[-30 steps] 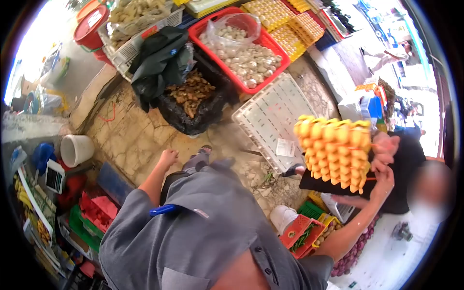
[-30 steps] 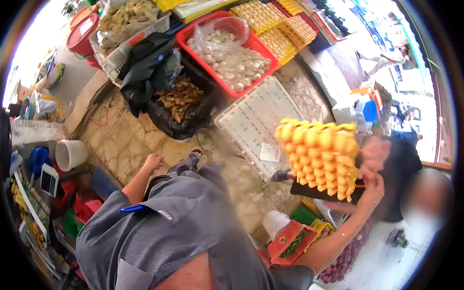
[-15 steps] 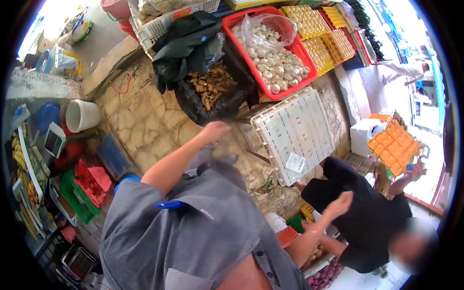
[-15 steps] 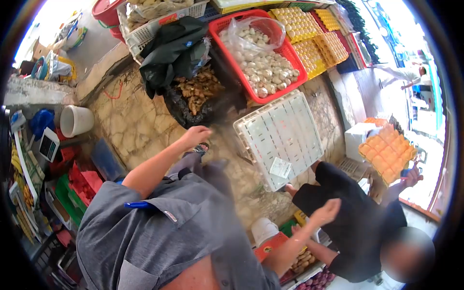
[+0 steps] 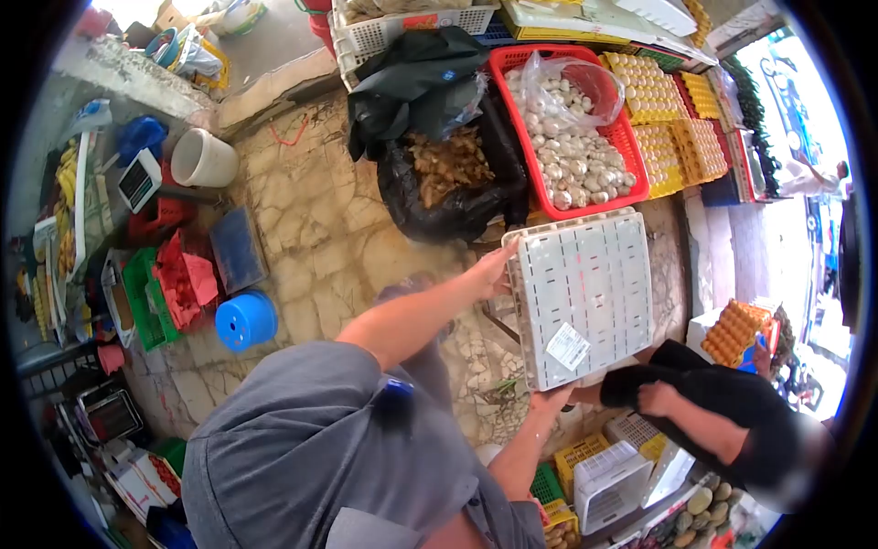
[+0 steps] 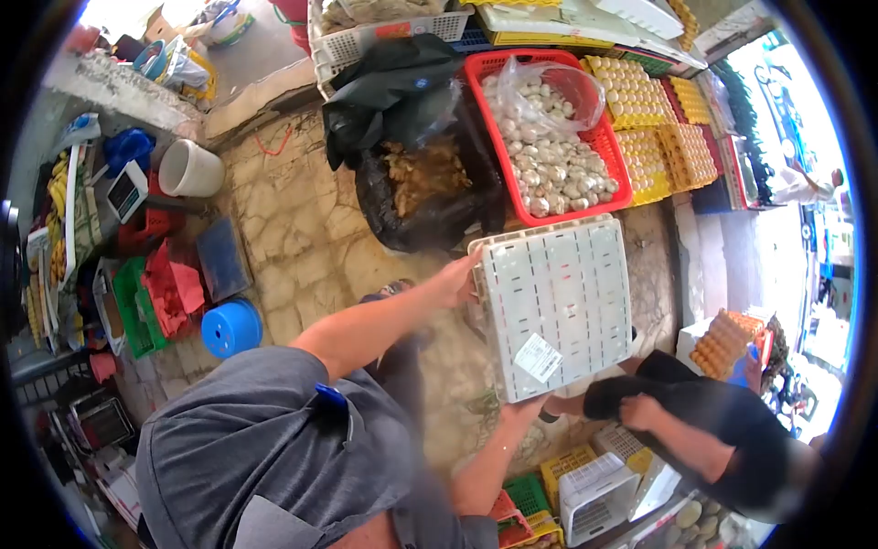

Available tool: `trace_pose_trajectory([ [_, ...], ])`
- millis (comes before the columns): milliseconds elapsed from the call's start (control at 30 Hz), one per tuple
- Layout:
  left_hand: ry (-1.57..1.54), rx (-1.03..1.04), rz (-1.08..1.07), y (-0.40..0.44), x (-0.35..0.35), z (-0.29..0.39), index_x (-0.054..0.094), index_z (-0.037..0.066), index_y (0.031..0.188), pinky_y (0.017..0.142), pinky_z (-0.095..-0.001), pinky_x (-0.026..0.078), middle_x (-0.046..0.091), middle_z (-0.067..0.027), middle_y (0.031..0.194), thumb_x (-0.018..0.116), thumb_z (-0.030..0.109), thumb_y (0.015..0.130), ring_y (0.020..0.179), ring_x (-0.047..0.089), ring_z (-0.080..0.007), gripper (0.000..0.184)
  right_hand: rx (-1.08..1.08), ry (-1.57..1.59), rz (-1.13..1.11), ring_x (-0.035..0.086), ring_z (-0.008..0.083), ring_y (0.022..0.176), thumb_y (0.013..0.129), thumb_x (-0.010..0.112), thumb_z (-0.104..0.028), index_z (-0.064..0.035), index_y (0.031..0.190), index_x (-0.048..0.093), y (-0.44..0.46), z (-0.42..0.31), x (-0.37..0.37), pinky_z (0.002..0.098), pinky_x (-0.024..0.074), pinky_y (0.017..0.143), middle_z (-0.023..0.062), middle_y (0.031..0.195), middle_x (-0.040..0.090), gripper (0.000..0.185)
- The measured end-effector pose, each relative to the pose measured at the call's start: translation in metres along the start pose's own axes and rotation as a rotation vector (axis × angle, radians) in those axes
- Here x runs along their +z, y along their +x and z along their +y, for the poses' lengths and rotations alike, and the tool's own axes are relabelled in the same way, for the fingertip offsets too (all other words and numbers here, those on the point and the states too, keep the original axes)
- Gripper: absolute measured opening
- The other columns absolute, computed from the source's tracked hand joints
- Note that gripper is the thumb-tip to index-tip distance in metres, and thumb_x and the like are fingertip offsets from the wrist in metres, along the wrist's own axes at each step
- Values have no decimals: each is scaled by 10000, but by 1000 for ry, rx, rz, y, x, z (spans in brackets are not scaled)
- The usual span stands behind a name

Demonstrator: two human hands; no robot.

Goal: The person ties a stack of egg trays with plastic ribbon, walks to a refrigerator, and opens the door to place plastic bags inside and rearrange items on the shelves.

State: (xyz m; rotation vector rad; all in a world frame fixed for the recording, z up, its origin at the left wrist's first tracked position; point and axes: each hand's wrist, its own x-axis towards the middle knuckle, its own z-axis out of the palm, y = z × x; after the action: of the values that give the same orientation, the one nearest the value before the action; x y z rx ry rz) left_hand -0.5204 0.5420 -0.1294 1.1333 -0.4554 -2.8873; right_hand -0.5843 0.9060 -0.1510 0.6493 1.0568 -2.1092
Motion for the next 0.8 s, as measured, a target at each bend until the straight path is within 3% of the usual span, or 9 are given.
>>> trace_pose_trajectory([
  [67,-144,34,-82,-12,11,-11,568,138,1341,1022,-536,424,631,-84,1311,565,673,887,1217,580,-269,703,-74,-2,12,492,283,1298,983,386,-615,-172,1436,475,6,1,-13,497,387,1078,24,1454,505,640],
  [133,-223,71,-126,0,8,-27,550,154,1371,1031,-500,427,598,-58,1362,520,677,906,1227,575,-258,700,-221,-69,89,481,292,1306,1001,351,-597,-160,1461,443,-25,3,52,503,378,1085,49,1475,479,642],
  [233,-290,44,-66,-16,26,-33,559,154,1373,1051,-454,429,604,-54,1362,494,665,926,1255,562,-232,683,-196,-43,-10,454,308,1331,1013,317,-580,-128,1486,402,-8,-1,41,493,370,1098,84,1504,436,660],
  [333,-311,51,-95,-15,26,-35,567,137,1363,1048,-446,434,613,-67,1346,490,661,930,1249,566,-238,684,-202,-115,80,422,328,1365,1018,295,-574,-100,1502,375,-28,0,87,486,356,1129,102,1531,397,682],
  [400,-293,91,-82,-14,28,-38,573,130,1354,1044,-436,435,613,-73,1344,490,660,930,1238,570,-238,684,-200,-116,27,442,317,1344,1019,320,-558,-97,1492,385,-25,-2,80,456,379,1109,105,1508,426,664],
  [500,-315,147,-119,-4,9,-51,590,82,1311,1015,-486,456,647,-106,1278,611,677,853,1180,609,-275,751,-191,-155,28,446,328,1342,1026,306,-538,-86,1493,383,-30,-1,92,460,374,1118,114,1507,428,655],
  [700,-329,151,2,-51,-5,-60,602,74,1268,968,-429,488,669,-91,1226,541,612,934,1120,630,-242,636,-257,-301,-90,431,333,1359,1034,287,-513,-59,1506,349,-31,13,84,469,358,1135,132,1530,392,658],
  [800,-389,129,-62,-54,-30,-67,603,80,1255,953,-404,496,676,-79,1203,505,594,960,1099,634,-223,600,-212,-275,-194,407,338,1377,1035,295,-504,-59,1521,312,-32,23,80,469,335,1151,135,1547,363,659],
])
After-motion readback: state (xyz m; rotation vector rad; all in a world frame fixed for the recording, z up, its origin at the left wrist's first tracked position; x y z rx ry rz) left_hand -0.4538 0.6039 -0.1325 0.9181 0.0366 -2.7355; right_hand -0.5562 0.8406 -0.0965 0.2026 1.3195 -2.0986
